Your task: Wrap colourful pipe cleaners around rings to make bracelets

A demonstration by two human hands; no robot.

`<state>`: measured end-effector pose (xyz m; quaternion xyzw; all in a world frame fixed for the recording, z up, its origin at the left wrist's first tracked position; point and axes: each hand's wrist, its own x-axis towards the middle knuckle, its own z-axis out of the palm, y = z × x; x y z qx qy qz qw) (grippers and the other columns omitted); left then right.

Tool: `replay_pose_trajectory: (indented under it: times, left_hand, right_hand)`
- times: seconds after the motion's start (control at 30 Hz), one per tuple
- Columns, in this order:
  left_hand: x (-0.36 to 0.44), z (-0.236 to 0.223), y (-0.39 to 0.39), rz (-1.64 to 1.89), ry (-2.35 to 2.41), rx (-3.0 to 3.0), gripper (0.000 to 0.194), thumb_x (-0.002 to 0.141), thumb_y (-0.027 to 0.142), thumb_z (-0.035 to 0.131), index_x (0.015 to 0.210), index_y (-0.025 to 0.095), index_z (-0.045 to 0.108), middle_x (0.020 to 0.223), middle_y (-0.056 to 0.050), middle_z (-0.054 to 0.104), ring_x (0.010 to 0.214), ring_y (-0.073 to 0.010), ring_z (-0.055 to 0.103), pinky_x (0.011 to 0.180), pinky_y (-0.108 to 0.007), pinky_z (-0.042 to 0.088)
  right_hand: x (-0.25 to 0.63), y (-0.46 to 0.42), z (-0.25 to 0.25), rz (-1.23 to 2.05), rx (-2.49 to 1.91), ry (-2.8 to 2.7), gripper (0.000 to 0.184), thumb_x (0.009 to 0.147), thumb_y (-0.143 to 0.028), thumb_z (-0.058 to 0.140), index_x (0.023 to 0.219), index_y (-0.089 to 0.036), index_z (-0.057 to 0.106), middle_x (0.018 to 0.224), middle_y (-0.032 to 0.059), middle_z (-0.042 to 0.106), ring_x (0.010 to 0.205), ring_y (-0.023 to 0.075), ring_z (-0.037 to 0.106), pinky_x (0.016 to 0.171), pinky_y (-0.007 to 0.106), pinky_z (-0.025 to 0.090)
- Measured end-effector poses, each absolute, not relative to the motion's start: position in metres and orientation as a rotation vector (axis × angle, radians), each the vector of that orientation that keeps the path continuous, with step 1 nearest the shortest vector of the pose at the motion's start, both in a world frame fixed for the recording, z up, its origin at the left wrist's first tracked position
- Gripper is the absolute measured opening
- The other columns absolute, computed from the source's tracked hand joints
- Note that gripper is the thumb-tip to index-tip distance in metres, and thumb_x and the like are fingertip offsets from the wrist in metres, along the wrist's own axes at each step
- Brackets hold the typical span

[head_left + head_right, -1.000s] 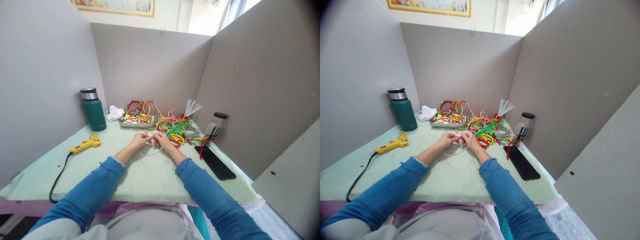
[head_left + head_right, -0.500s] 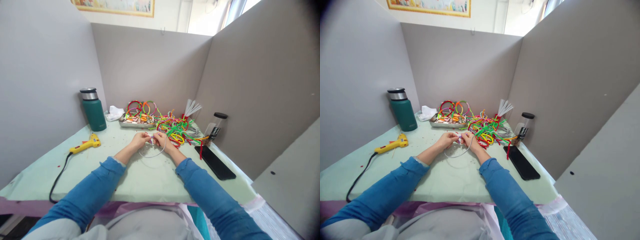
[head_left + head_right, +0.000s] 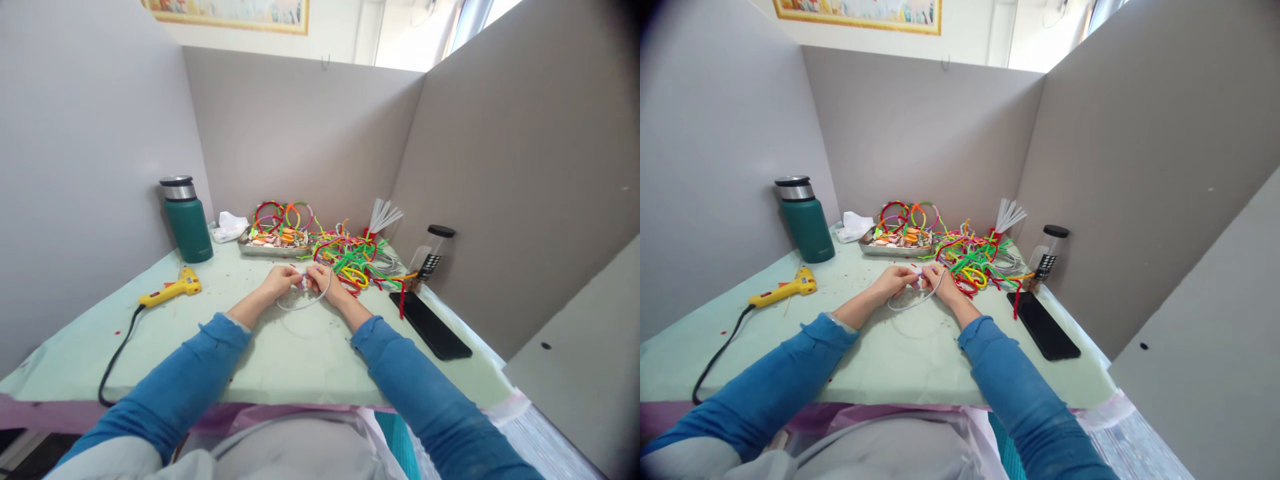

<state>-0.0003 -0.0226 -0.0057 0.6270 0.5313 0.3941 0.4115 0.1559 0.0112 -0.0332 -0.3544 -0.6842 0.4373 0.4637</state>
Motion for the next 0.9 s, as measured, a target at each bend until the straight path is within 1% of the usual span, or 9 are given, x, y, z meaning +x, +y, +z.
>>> replay_pose_trajectory:
  times: [0.13,0.27,0.5,0.7,0.9]
  left_hand:
    - [0.0000,-0.0047,-0.0238,0.963,1.312,1.598,0.028,0.076,0.038,0.059,0.067,0.012,0.060,0.049,0.002,0.055,0.029,-0.0024,0.027,0.034,-0.021,0.015]
    - [0.0006,-0.0035,-0.0248,0.962,1.318,1.599,0.027,0.076,0.036,0.058,0.065,0.012,0.059,0.043,0.003,0.049,0.029,-0.0034,0.027,0.034,-0.021,0.015]
    - [0.0016,-0.0036,-0.0248,0.995,1.290,1.593,0.024,0.076,0.035,0.058,0.068,0.012,0.057,0.054,0.002,0.057,0.029,-0.0024,0.029,0.033,-0.020,0.017]
    - [0.0022,-0.0030,-0.0256,1.003,1.288,1.594,0.028,0.075,0.039,0.059,0.069,0.012,0.057,0.053,0.002,0.056,0.030,-0.0023,0.029,0.033,-0.020,0.017]
    - [0.0027,-0.0014,-0.0274,1.007,1.298,1.600,0.032,0.076,0.043,0.058,0.066,0.012,0.057,0.048,0.003,0.054,0.029,-0.0024,0.028,0.033,-0.020,0.016]
  right_hand:
    - [0.1554,0.0127,-0.0344,1.070,-0.889,-1.676,0.035,0.081,-0.049,0.048,0.066,-0.017,0.052,0.048,-0.0021,0.052,0.038,0.0070,0.037,0.037,0.019,0.027]
    - [0.1560,0.0133,-0.0354,1.074,-0.867,-1.687,0.036,0.081,-0.049,0.048,0.067,-0.016,0.052,0.049,-0.0019,0.052,0.037,0.0068,0.038,0.037,0.019,0.027]
    - [0.1562,0.0135,-0.0345,1.056,-0.870,-1.691,0.034,0.081,-0.046,0.048,0.067,-0.016,0.052,0.049,-0.0022,0.053,0.037,0.0063,0.039,0.037,0.019,0.028]
    - [0.1553,0.0098,-0.0304,1.079,-0.849,-1.677,0.034,0.080,-0.047,0.047,0.066,-0.016,0.050,0.049,-0.0024,0.053,0.037,0.0063,0.039,0.037,0.019,0.028]
    - [0.1553,0.0050,-0.0259,1.094,-0.858,-1.679,0.033,0.080,-0.046,0.047,0.065,-0.017,0.049,0.049,-0.0024,0.053,0.037,0.0063,0.038,0.038,0.019,0.028]
